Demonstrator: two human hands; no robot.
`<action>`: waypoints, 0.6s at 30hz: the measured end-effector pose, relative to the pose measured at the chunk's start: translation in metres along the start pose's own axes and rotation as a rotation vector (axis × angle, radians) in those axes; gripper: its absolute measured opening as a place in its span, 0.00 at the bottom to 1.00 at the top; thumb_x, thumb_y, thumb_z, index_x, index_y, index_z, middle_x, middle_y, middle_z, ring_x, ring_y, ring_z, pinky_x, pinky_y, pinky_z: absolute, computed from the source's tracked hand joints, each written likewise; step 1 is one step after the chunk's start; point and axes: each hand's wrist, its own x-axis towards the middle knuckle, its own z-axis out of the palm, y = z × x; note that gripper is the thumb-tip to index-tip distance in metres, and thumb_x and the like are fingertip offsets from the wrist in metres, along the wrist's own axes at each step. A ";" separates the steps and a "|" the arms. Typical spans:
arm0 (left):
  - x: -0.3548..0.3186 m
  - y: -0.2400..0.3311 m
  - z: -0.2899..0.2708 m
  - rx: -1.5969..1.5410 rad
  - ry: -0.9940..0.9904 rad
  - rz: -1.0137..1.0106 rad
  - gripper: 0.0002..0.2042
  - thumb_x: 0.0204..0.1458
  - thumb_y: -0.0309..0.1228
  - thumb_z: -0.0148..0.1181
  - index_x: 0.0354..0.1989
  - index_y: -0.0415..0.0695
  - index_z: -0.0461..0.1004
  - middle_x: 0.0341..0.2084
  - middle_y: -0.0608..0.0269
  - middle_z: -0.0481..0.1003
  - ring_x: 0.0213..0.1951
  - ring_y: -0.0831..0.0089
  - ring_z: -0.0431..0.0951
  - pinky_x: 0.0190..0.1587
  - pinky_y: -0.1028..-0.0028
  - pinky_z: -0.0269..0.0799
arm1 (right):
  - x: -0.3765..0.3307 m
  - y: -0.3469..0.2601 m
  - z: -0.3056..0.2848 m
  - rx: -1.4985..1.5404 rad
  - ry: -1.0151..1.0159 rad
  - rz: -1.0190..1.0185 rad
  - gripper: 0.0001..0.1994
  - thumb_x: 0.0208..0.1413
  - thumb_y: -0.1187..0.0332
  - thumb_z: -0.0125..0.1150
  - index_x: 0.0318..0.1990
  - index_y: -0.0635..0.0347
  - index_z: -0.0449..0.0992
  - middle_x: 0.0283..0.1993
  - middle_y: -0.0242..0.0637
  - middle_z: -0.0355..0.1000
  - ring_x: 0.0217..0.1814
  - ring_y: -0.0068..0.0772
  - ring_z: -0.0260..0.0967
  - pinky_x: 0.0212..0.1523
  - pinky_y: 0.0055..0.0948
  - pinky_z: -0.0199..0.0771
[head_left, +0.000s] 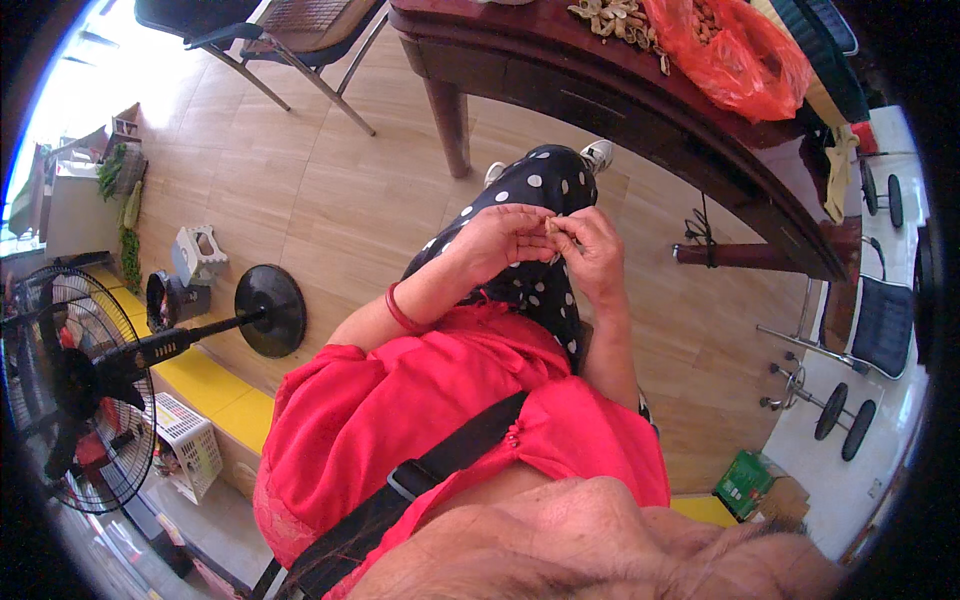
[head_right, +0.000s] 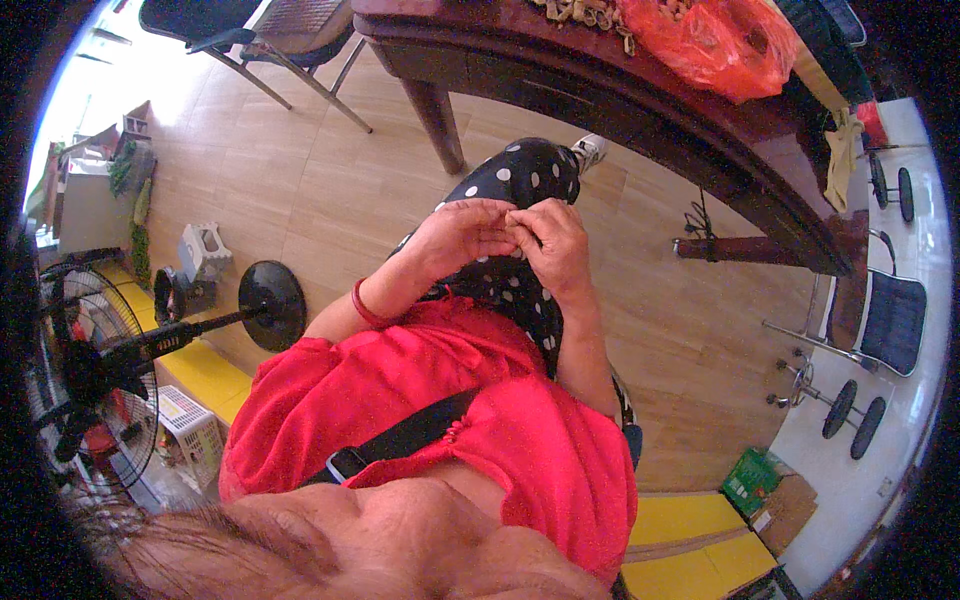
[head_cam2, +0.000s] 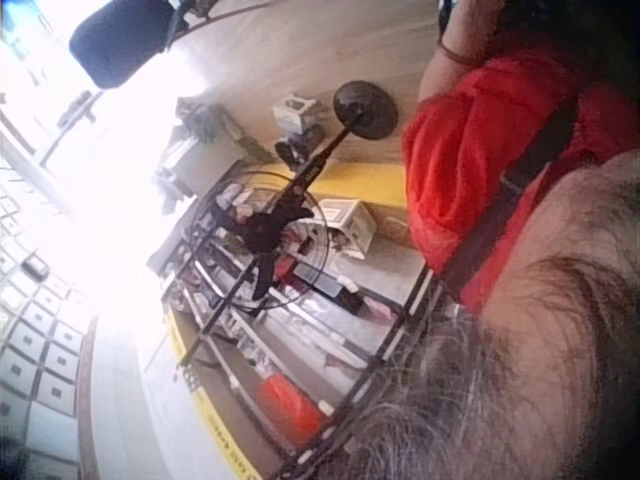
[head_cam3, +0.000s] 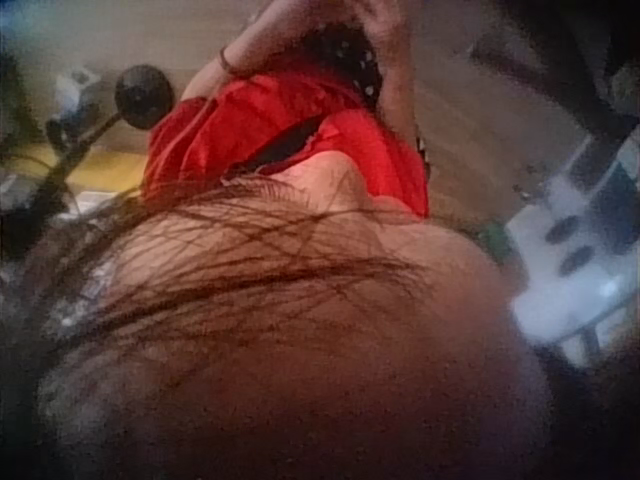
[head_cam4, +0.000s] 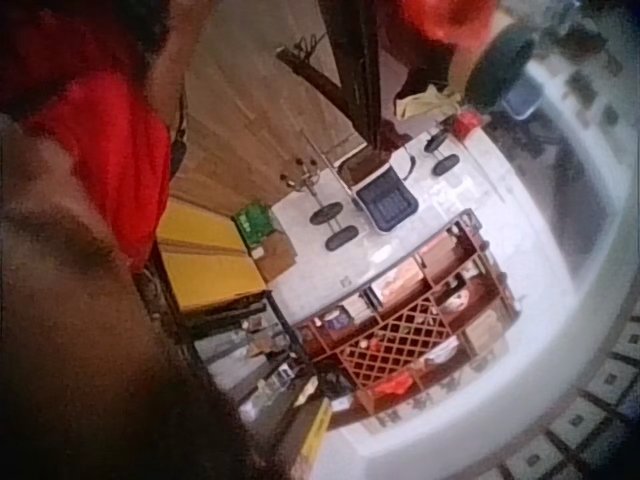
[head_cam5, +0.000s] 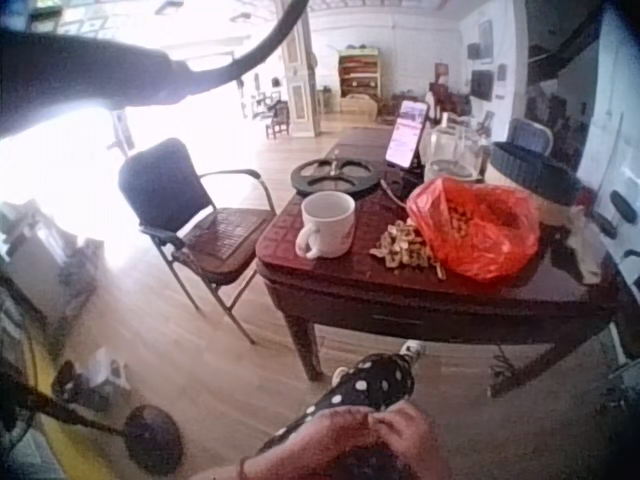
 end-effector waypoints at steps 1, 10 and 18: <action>0.002 -0.002 -0.005 -0.001 -0.028 -0.002 0.13 0.56 0.28 0.47 0.45 0.32 0.68 0.37 0.54 0.73 0.36 0.66 0.76 0.42 0.71 0.75 | 0.000 -0.001 -0.001 -0.014 -0.017 -0.006 0.06 0.42 0.74 0.62 0.30 0.59 0.75 0.27 0.35 0.68 0.31 0.37 0.66 0.35 0.32 0.66; 0.005 -0.004 -0.009 0.006 -0.100 0.027 0.13 0.55 0.27 0.47 0.44 0.31 0.68 0.38 0.53 0.72 0.39 0.65 0.75 0.43 0.70 0.74 | -0.002 0.002 0.001 -0.035 -0.091 0.017 0.06 0.42 0.71 0.62 0.30 0.58 0.74 0.29 0.35 0.67 0.35 0.39 0.65 0.37 0.34 0.65; 0.013 -0.008 -0.024 0.481 -0.106 0.180 0.12 0.49 0.24 0.57 0.41 0.34 0.73 0.42 0.57 0.72 0.41 0.70 0.74 0.44 0.76 0.72 | 0.001 0.003 0.005 -0.140 -0.101 0.120 0.07 0.46 0.67 0.60 0.30 0.59 0.74 0.31 0.38 0.68 0.34 0.42 0.67 0.35 0.37 0.67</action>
